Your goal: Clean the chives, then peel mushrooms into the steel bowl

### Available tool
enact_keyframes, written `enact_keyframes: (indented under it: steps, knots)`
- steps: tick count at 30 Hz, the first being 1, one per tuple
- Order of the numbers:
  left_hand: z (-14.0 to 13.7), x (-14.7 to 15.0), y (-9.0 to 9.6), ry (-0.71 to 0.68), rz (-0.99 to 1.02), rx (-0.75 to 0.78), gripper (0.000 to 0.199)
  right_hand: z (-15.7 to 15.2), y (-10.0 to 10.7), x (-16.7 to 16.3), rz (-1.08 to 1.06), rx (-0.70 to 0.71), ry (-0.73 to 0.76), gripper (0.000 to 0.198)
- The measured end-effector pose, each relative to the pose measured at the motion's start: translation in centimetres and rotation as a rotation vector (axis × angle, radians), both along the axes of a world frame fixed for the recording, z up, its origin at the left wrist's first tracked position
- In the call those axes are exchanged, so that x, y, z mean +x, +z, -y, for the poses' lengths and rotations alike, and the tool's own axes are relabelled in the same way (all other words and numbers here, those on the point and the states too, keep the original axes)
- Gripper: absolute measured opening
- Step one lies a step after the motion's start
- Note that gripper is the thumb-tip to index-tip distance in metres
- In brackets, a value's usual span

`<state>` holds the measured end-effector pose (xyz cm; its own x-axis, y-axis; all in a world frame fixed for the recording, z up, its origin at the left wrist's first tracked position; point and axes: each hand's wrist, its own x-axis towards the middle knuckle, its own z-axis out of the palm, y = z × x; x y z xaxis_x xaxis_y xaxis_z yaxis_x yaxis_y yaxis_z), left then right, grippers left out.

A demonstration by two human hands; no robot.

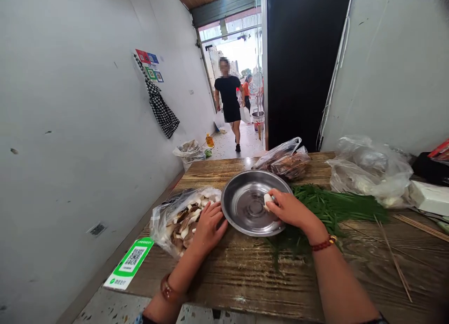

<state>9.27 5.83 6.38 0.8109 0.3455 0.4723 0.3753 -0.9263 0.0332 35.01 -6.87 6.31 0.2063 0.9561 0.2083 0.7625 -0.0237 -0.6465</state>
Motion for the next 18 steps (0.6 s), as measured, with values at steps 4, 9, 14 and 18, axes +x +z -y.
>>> enact_keyframes:
  steps: [4, 9, 14, 18]
  knots:
    - [1.4, 1.1, 2.0, -0.007, 0.208, 0.004, 0.008, 0.5, 0.2, 0.6, 0.021, 0.081, 0.025, 0.014]
    - [3.0, 3.0, 3.8, 0.055, 0.193, 0.052, 0.018, 0.0, 0.4, 0.4, -0.129, 0.166, -0.002, 0.020]
    - [3.4, 3.2, 3.3, 0.088, 0.320, 0.053, 0.024, -0.6, -0.2, 0.2, -0.135, 0.151, 0.012, 0.019]
    - [3.5, 5.5, 3.9, 0.025, 0.355, -0.183, 0.015, -0.7, 0.0, -0.2, -0.243, 0.208, 0.019, 0.023]
